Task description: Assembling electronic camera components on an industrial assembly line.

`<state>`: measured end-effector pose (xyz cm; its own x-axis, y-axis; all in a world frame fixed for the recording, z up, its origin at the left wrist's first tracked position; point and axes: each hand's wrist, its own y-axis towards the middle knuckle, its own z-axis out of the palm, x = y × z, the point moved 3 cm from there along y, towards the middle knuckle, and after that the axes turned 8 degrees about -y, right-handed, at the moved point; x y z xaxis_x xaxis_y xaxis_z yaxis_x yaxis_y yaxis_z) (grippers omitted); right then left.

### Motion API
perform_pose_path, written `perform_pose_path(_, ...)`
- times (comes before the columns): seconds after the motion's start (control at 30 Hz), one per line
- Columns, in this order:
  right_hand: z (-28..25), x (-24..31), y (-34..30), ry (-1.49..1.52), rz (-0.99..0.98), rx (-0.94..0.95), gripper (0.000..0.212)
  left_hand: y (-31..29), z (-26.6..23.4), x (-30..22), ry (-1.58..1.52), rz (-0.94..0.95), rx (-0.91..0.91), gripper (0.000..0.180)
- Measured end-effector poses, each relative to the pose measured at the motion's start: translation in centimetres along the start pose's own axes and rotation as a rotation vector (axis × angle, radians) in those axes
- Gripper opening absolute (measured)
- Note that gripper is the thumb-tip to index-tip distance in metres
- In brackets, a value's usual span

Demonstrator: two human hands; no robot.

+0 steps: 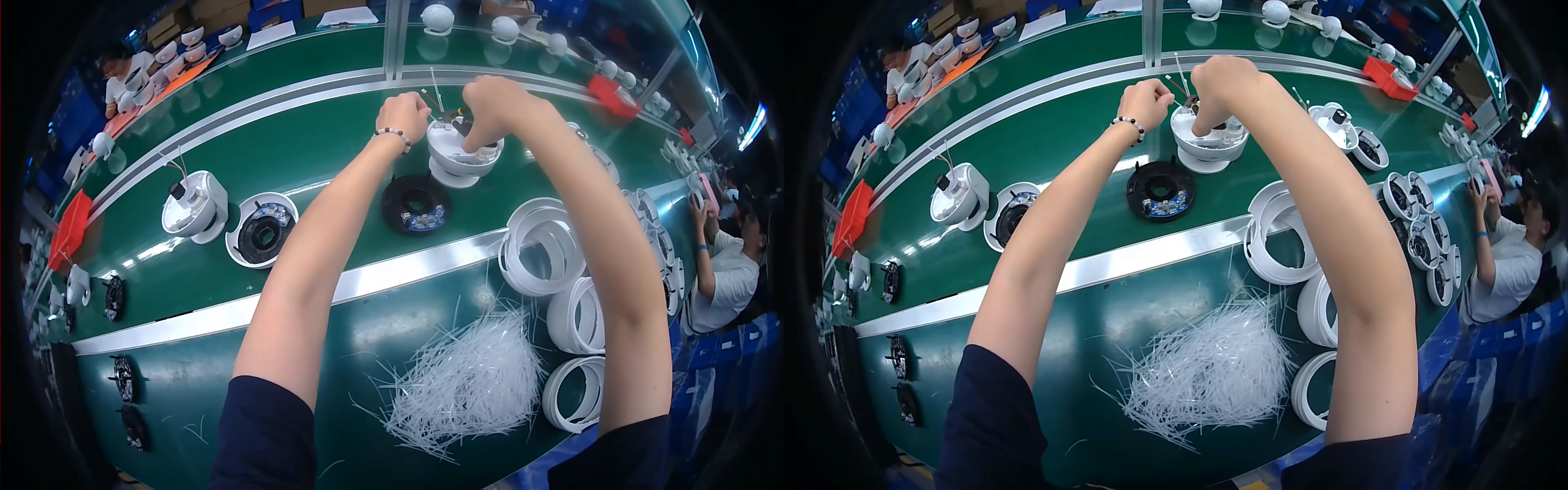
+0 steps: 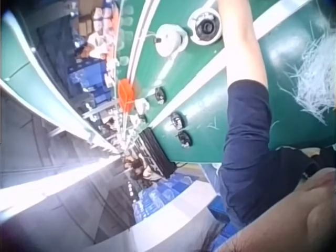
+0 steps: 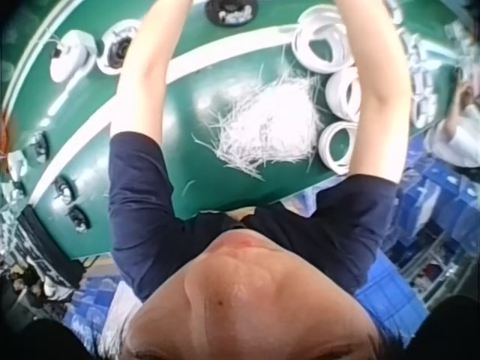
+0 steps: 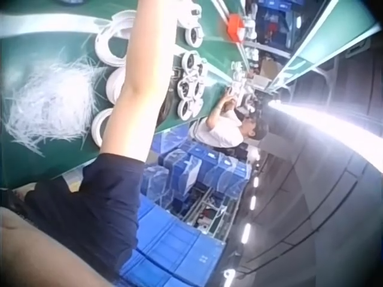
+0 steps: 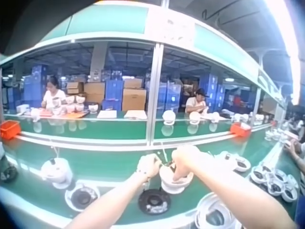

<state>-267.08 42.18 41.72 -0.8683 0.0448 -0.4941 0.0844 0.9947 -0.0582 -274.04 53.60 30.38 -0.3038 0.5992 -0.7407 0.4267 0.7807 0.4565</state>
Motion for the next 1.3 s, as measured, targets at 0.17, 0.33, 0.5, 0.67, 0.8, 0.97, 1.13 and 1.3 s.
perform_pose_path(0.17, -0.1, -0.9, -0.8, 0.060, 0.024, 0.075, 0.047, 0.0, 0.8, -0.7, 0.067, -0.098, 0.055, 0.010)
perform_pose_path(0.33, 1.6, -1.2, 0.0, 0.049, -0.027, 0.008, 0.047, 0.2, 2.1, -0.9, 0.036, -0.030, -0.021, 0.012)
perform_pose_path(0.5, 2.7, -2.1, 0.0, 0.033, -0.083, -0.091, 0.037, 0.3, 3.1, -1.5, 0.051, -0.016, -0.057, 0.010)
perform_pose_path(0.67, 2.3, -4.9, -2.3, 0.077, -0.044, -0.330, 0.037, 0.1, 1.1, -2.4, -0.144, 0.003, -0.092, 0.015)
perform_pose_path(0.8, -0.2, -9.1, -7.2, 0.248, 0.005, -0.504, 0.055, -8.1, -1.4, -6.9, -0.549, -0.143, 0.806, 0.024)
perform_pose_path(0.97, -7.0, -8.0, -11.6, 0.434, 0.137, -0.396, 0.056, -10.2, -0.9, -4.5, 0.024, 0.052, 0.621, 0.030)
perform_pose_path(1.13, -6.6, -9.0, -14.3, 0.364, -0.198, -0.489, 0.055, -10.6, 8.7, -0.8, 0.274, -0.158, 0.324, 0.064)
perform_pose_path(1.3, -8.0, -5.0, -18.0, 0.404, -0.296, -0.658, 0.061, -11.6, 4.9, 1.0, -0.129, -0.522, 0.206, 0.037)
